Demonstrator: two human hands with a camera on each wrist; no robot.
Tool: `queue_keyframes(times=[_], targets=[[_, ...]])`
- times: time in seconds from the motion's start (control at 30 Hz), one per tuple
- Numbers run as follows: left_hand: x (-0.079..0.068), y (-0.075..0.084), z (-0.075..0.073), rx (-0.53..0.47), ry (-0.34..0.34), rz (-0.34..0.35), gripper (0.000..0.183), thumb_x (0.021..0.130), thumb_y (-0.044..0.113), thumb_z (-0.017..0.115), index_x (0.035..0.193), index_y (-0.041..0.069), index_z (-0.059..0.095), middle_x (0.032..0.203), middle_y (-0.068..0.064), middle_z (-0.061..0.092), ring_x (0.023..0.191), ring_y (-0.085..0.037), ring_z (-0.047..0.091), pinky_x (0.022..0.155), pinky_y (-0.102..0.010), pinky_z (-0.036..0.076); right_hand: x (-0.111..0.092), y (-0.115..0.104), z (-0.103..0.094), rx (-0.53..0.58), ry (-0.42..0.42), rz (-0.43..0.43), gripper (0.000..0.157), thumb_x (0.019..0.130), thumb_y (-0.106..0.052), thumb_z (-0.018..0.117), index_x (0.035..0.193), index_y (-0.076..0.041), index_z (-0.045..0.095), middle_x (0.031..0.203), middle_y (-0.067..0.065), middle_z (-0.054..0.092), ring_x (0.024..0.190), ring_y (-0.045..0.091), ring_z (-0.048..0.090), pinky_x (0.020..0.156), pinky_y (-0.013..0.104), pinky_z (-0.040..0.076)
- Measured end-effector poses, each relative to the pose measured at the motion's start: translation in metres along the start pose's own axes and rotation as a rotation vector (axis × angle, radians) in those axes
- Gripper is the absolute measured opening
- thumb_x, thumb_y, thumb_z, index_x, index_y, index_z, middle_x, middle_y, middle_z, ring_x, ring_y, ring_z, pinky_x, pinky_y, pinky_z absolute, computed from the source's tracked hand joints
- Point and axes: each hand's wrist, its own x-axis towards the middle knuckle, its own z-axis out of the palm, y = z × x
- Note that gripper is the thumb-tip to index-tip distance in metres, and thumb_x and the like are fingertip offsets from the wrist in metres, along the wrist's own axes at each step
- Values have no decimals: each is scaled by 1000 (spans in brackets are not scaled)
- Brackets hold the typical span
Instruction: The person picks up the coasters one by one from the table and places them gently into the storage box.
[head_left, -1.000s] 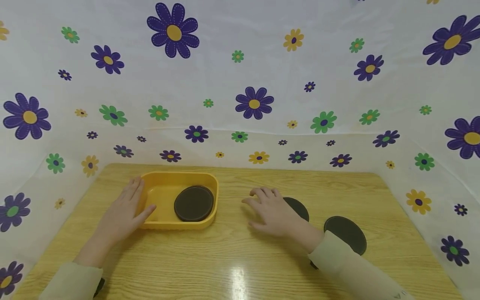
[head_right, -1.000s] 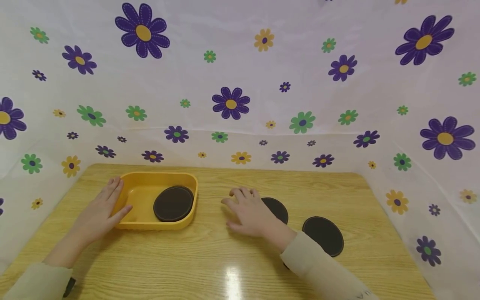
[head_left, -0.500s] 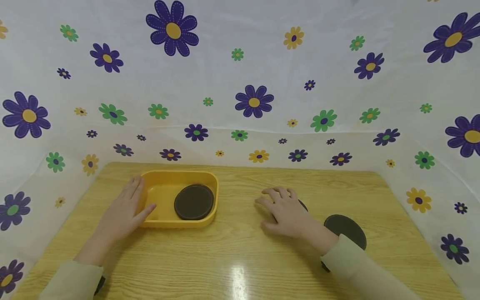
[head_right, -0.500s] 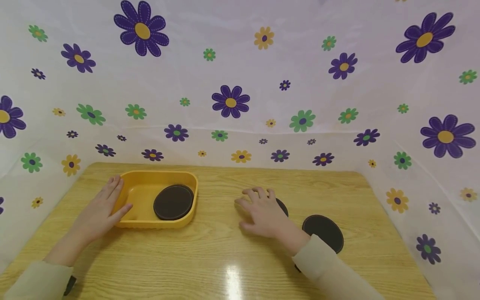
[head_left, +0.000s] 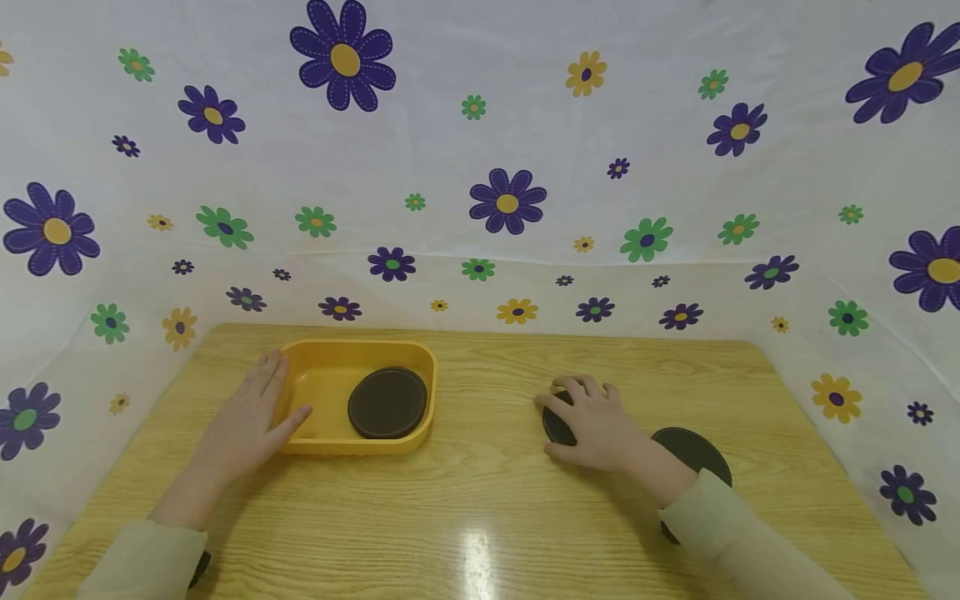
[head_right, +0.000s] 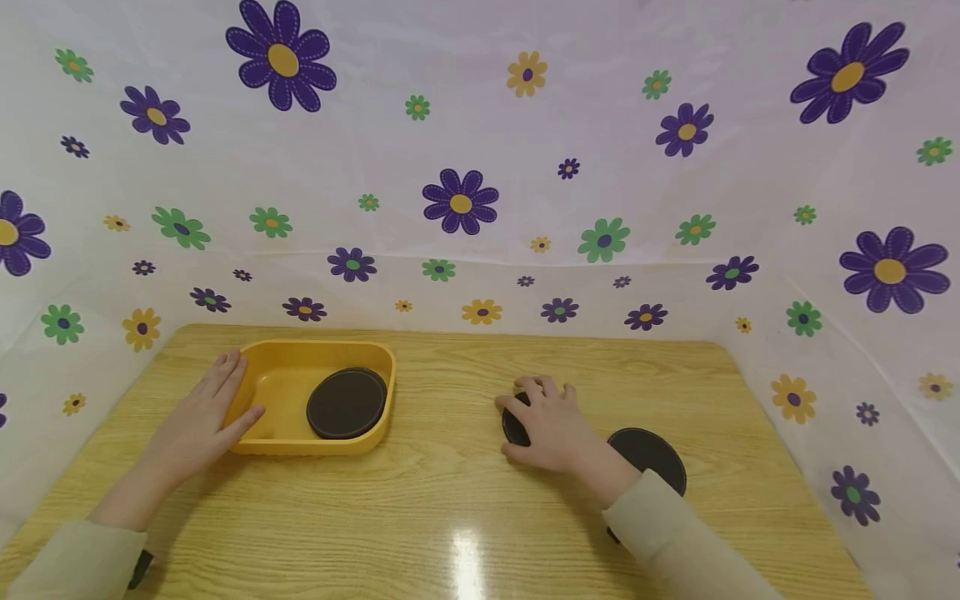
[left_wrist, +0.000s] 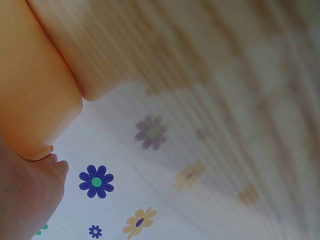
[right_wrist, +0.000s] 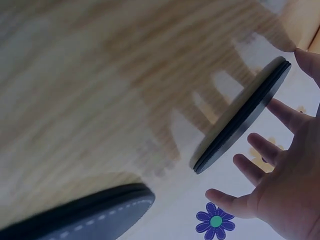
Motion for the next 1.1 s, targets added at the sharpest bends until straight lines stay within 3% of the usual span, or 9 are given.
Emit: queue_keyframes(times=[0.27, 1.1], targets=[[0, 0, -1, 0, 7, 0, 91, 108, 48, 55, 165, -10, 16, 175, -31, 12, 162, -52, 15, 136, -57, 12, -4, 5, -1, 43, -45, 34, 65, 95, -48, 72, 152, -25, 55, 150, 19, 51, 132, 43, 52, 90, 70, 54], [0, -2, -1, 2, -14, -9, 92, 108, 51, 54, 165, -10, 15, 177, -28, 7, 163, -51, 13, 135, -60, 13, 2, 3, -4, 58, -51, 64, 65, 84, -46, 78, 141, -22, 59, 138, 19, 54, 126, 42, 53, 84, 62, 52]])
